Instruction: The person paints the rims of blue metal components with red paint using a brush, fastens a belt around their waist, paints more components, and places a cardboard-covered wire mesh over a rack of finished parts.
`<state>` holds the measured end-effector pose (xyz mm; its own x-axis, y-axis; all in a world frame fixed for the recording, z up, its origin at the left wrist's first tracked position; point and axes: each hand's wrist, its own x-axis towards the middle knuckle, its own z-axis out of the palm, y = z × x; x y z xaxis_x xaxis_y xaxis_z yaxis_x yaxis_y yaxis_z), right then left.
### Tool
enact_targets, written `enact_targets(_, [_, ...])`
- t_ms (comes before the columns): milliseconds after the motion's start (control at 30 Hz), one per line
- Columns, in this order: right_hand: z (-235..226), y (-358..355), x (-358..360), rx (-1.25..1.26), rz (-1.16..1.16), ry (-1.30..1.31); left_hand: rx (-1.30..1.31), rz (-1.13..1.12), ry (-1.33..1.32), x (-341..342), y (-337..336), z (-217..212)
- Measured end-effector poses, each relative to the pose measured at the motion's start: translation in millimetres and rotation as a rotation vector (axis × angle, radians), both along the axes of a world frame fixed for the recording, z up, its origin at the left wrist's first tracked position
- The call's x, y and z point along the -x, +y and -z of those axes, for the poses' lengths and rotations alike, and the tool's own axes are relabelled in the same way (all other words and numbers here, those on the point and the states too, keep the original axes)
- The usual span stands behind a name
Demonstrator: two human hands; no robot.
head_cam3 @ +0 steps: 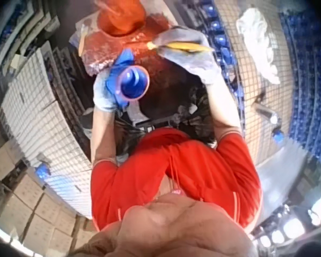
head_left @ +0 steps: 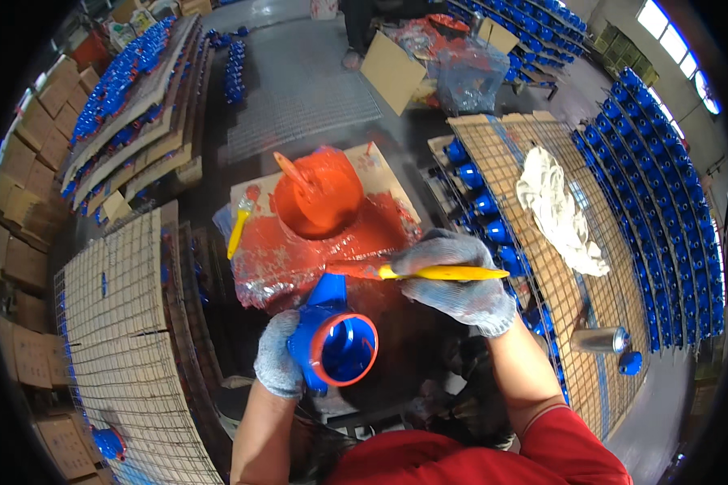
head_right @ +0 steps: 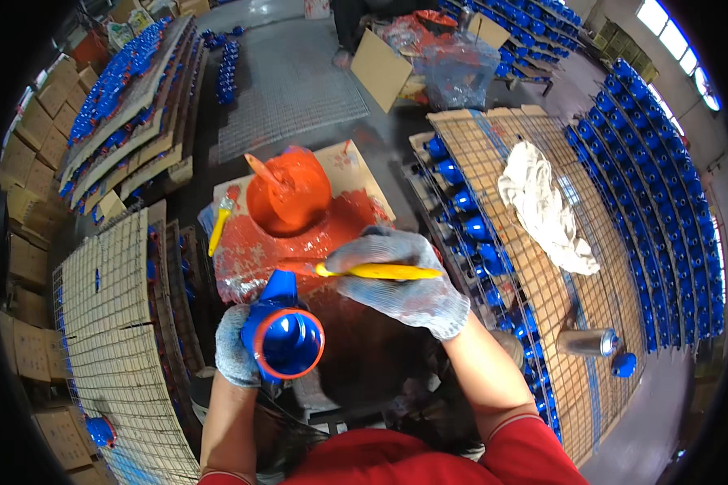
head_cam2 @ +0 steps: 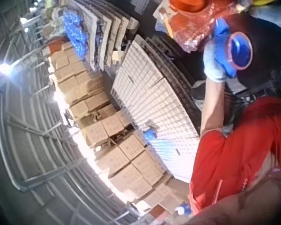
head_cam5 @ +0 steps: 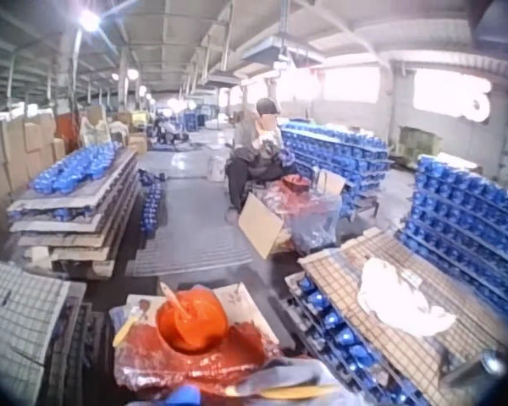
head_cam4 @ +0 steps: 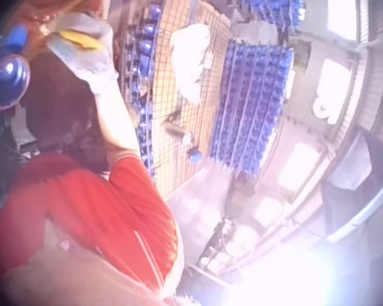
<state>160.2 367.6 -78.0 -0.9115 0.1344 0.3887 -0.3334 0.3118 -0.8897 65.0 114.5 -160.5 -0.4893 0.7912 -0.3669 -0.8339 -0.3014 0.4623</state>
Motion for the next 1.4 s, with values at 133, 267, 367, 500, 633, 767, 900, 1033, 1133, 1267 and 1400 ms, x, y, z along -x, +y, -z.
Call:
enact_targets(133, [19.3,10.2,4.3,0.083,-0.024,0.069,-0.545,0.122,-0.343,-8.9,5.4,-11.3])
enact_targets(267, [39.1,9.7,10.1,0.358,0.041,-0.057,-0.777,0.167,-0.477,-12.6,16.7,-21.9])
enact_targets(367, [40.1,6.2,13.6,0.621,0.069,-0.151,-0.699,0.21,-0.416,-6.3,12.4,-19.4])
enact_targets(500, [26.6,7.6,11.2,0.634,0.15,-0.142,0.198,-0.171,-0.141,-16.1,29.6,-10.5])
enact_targets(633, [11.4,10.5,5.2,0.529,0.11,-0.088,0.39,0.111,0.294,-2.2,24.5,-12.5])
enact_targets(767, [-3.1,9.2,3.4,0.205,0.042,-0.088,0.376,0.117,0.499,-4.8,37.5,-9.4])
enact_targets(900, [-0.3,9.7,3.1,0.087,-0.045,-0.001,0.439,0.236,0.582,-11.7,41.0,-9.4])
enact_targets(1033, [-0.4,9.1,1.6,-0.009,-0.049,-0.095,0.504,0.177,0.666,-9.9,37.9,-2.3])
enact_targets(1133, [-1.6,8.9,2.6,0.186,0.004,-0.097,0.21,-0.01,0.054,1.9,14.3,33.4])
enact_targets(1267, [17.0,11.8,4.2,0.345,0.153,-0.187,0.044,-0.05,-0.034,2.4,20.0,5.3])
enact_targets(1400, [16.9,9.4,4.6,0.547,0.149,-0.155,0.149,-0.277,0.038,-0.8,25.9,6.6])
